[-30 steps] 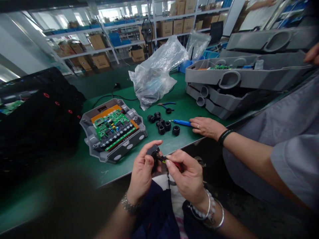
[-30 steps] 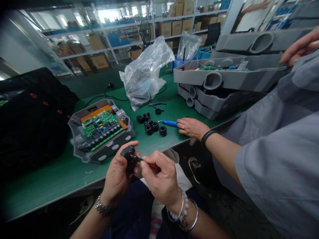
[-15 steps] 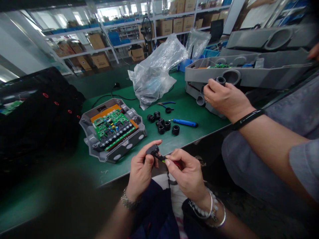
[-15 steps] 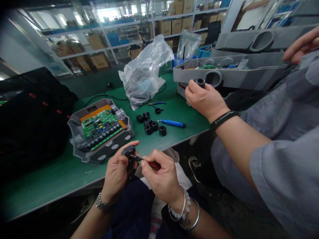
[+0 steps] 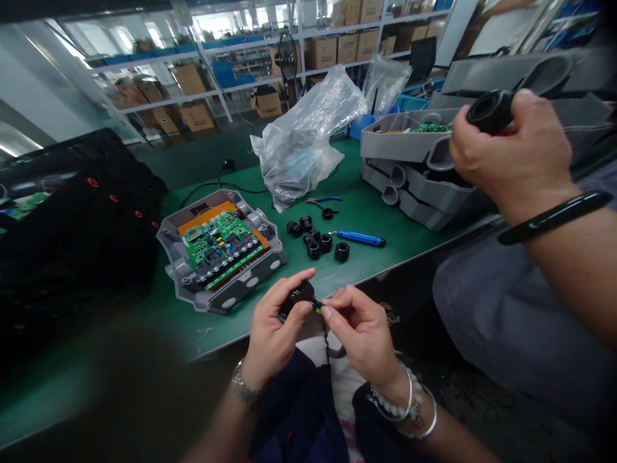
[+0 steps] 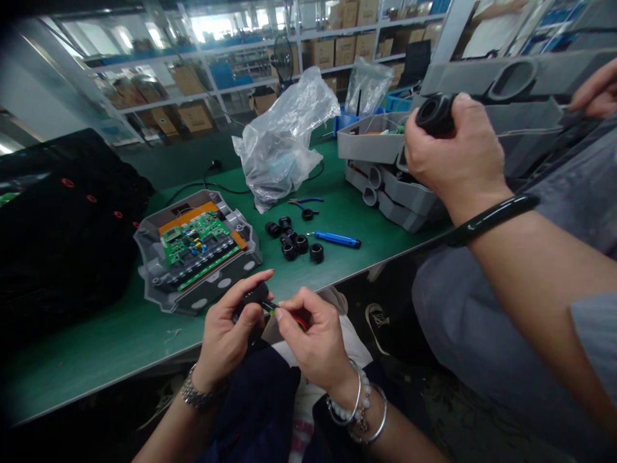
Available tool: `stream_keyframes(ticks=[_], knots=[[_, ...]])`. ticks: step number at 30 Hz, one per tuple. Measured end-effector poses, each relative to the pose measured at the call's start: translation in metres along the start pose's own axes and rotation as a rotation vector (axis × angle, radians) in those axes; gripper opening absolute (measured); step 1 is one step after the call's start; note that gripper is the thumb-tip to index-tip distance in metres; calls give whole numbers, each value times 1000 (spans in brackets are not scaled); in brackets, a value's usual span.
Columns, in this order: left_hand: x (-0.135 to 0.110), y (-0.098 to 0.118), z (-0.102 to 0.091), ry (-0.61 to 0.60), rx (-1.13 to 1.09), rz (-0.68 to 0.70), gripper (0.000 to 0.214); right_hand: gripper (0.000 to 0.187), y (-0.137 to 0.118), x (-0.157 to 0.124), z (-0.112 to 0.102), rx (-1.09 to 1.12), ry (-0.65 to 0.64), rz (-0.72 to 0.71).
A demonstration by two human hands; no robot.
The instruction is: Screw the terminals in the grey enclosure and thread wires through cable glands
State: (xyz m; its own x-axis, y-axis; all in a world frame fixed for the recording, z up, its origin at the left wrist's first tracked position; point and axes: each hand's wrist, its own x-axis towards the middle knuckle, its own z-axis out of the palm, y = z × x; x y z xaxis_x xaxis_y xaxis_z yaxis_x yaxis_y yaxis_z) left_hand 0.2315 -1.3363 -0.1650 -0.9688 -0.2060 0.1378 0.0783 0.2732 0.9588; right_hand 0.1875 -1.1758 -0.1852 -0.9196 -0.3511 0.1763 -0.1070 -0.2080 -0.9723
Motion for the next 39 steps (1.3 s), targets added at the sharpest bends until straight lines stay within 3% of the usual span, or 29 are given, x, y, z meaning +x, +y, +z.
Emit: stream_keyframes(ticks=[6,9,12,17,20,25,30,34,39], knots=[[-3,-4,10,-128,-273,-147,51,15,0,2,-2,169,-54,97],[-4,-3,15,-128,-406,-98,59,21,0,1,-2,227,-55,140],[-3,0,14,-121,-302,-47,52,21,2,-1,-4,266,-91,162],[1,2,8,-204,-189,-138,46,14,11,-2,-8,325,-102,175],[1,1,7,-183,-167,-141,44,15,13,0,-9,289,-117,176],[0,1,10,-125,-332,-174,36,16,11,2,-6,252,-130,179],[2,6,11,-22,-406,-342,45,15,14,0,-4,149,-119,98],[5,9,9,26,-254,-351,45,10,17,-1,-6,-115,-20,-60],[9,3,8,116,-300,-466,49,5,19,-5,-11,-356,21,-245]])
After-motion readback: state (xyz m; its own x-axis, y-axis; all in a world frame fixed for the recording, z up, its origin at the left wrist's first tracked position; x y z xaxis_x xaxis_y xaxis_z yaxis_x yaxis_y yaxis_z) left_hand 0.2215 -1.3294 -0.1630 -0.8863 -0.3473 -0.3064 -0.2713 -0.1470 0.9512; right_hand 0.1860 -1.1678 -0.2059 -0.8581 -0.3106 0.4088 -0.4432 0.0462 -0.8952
